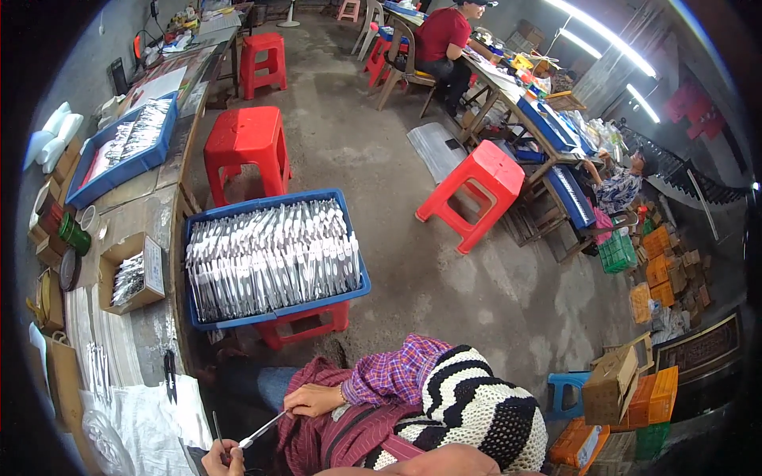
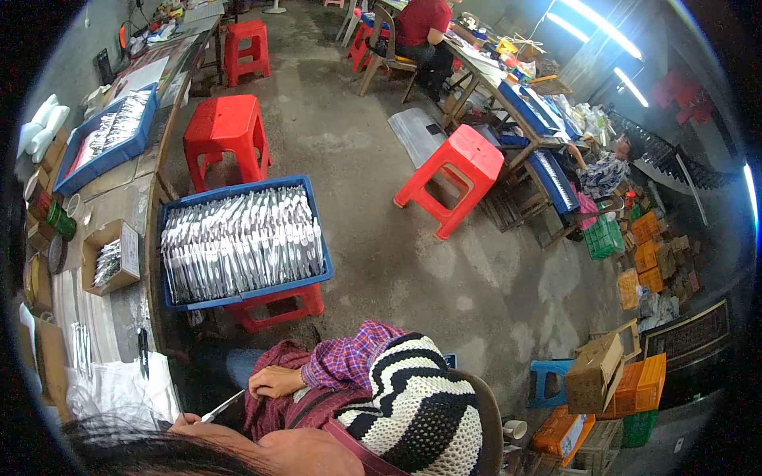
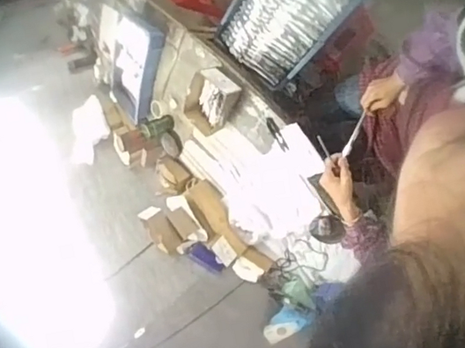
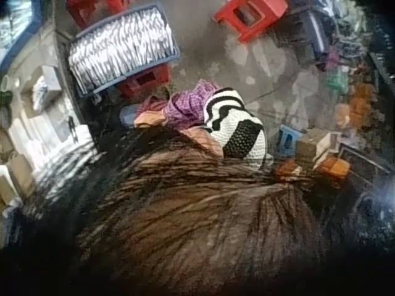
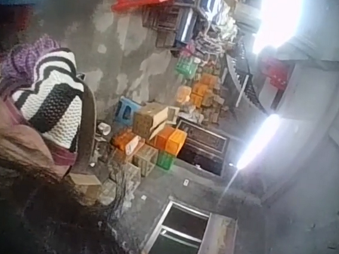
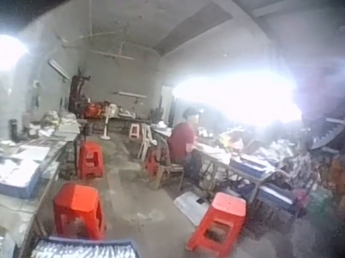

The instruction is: Assembling white handles onto metal cutlery stems at a workshop bench.

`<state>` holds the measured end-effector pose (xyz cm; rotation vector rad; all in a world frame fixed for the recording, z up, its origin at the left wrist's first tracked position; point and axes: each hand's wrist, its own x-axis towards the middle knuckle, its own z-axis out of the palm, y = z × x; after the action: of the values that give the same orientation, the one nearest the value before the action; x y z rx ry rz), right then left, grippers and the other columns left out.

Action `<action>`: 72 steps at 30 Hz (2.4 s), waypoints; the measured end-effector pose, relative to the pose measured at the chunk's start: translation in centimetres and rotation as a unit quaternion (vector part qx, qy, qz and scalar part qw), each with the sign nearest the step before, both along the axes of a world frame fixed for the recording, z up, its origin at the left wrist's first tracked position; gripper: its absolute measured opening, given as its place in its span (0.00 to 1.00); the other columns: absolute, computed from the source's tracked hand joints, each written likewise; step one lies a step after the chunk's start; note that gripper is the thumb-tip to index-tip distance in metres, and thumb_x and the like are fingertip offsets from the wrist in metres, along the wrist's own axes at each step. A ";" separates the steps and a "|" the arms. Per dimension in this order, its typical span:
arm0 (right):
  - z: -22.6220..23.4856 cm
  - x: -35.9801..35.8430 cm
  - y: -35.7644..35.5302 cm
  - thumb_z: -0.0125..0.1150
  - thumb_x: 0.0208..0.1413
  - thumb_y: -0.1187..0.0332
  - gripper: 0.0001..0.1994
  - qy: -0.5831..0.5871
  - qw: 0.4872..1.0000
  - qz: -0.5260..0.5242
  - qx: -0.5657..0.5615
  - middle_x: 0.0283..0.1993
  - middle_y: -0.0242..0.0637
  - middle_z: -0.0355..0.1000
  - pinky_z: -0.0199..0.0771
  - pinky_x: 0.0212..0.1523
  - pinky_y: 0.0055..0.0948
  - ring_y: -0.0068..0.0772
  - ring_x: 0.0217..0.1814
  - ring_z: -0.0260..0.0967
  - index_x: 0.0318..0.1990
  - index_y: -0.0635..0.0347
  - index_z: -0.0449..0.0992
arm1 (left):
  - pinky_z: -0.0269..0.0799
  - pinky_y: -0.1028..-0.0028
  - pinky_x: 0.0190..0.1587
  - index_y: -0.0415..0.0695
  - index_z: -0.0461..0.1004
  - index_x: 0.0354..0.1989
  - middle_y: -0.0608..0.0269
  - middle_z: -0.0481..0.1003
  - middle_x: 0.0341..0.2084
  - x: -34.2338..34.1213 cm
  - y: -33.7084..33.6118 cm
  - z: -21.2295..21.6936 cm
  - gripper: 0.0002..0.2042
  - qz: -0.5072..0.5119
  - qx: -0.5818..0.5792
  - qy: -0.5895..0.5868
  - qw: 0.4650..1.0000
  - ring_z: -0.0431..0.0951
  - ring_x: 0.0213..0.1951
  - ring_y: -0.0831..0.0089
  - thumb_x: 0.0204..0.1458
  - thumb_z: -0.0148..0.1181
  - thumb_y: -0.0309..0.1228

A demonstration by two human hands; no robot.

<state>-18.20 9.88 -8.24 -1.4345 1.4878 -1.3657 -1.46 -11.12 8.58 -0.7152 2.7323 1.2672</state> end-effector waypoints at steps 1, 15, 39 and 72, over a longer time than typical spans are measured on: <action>-0.3 0.0 0.1 0.48 0.53 0.73 0.05 -0.003 1.000 -0.003 0.001 0.31 0.37 0.69 0.67 0.36 0.36 0.41 0.35 0.69 0.29 0.60 0.70 | 0.59 0.77 0.19 0.42 0.75 0.32 0.66 0.64 0.11 -0.1 0.1 -0.3 0.05 -0.002 0.001 -0.001 1.000 0.62 0.15 0.80 0.52 0.57 0.30; -0.8 0.2 -0.6 0.48 0.53 0.72 0.04 0.015 1.000 0.014 0.009 0.31 0.39 0.68 0.65 0.37 0.37 0.43 0.36 0.68 0.30 0.62 0.68 | 0.57 0.80 0.20 0.40 0.75 0.31 0.70 0.63 0.12 -0.2 -6.6 -8.3 0.05 0.142 0.369 -0.353 0.848 0.60 0.17 0.85 0.52 0.58 0.29; -0.9 -0.1 -0.5 0.49 0.47 0.76 0.03 -0.024 0.999 0.008 -0.032 0.29 0.38 0.69 0.67 0.34 0.35 0.40 0.33 0.69 0.27 0.63 0.70 | 0.59 0.81 0.22 0.39 0.72 0.33 0.73 0.66 0.16 1.4 1.0 -5.5 0.08 0.011 0.256 -0.104 0.961 0.62 0.19 0.85 0.52 0.59 0.31; -2.5 0.0 -1.0 0.45 0.53 0.74 0.05 -0.079 0.997 0.027 0.004 0.24 0.34 0.66 0.64 0.17 0.24 0.24 0.12 0.62 0.31 0.62 0.68 | 0.49 0.84 0.18 0.41 0.75 0.31 0.79 0.62 0.15 1.3 6.5 -3.0 0.05 0.061 0.255 -0.072 0.962 0.56 0.18 0.89 0.54 0.58 0.29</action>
<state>-18.16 8.92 -10.78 -1.3198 1.3428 -1.4045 -0.14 -4.64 5.54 -0.8759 2.1308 1.7645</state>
